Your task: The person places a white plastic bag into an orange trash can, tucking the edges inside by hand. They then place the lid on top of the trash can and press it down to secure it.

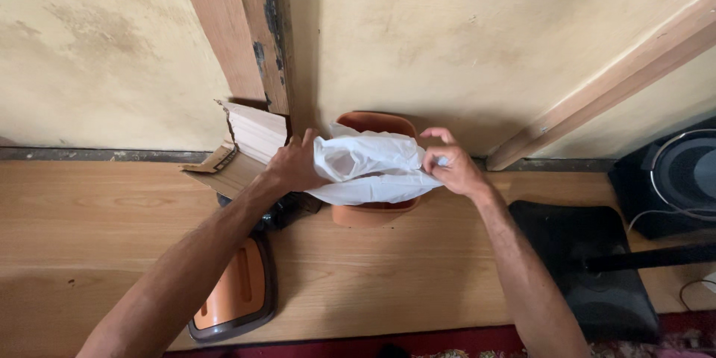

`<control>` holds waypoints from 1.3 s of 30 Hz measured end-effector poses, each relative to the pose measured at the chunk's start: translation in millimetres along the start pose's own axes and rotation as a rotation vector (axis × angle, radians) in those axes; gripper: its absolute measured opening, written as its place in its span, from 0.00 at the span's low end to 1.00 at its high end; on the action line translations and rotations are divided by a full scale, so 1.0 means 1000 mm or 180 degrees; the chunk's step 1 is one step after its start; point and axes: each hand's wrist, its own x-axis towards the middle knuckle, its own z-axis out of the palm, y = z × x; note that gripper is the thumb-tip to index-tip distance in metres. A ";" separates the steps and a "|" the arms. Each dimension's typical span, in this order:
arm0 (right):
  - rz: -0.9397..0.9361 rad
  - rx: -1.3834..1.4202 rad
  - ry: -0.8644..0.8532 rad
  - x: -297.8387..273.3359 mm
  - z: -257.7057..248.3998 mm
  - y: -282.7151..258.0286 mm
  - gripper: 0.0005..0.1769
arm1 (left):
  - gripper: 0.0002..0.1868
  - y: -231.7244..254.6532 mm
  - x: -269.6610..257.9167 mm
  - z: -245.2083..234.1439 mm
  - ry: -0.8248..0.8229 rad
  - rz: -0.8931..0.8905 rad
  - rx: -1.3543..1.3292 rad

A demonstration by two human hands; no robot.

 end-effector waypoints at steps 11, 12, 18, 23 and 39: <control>0.1632 -0.1010 -0.1156 0.002 -0.001 -0.032 0.57 | 0.61 0.017 -0.025 0.003 -0.0350 0.0582 0.0664; 0.1673 -0.1078 -0.1230 0.003 0.000 -0.036 0.63 | 0.57 0.011 -0.023 0.008 -0.0532 0.0675 0.0926; 0.1799 -0.1183 -0.1403 0.003 0.011 -0.050 0.70 | 0.46 -0.016 -0.024 0.048 0.0260 0.1718 0.1330; 0.1620 -0.1328 -0.1336 -0.002 0.013 -0.060 0.76 | 0.65 -0.016 -0.019 0.034 0.0075 0.0667 0.0736; 0.0839 -0.1374 -0.0547 -0.011 0.042 0.026 0.71 | 0.82 -0.017 0.006 0.057 -0.0285 -0.0273 -0.0206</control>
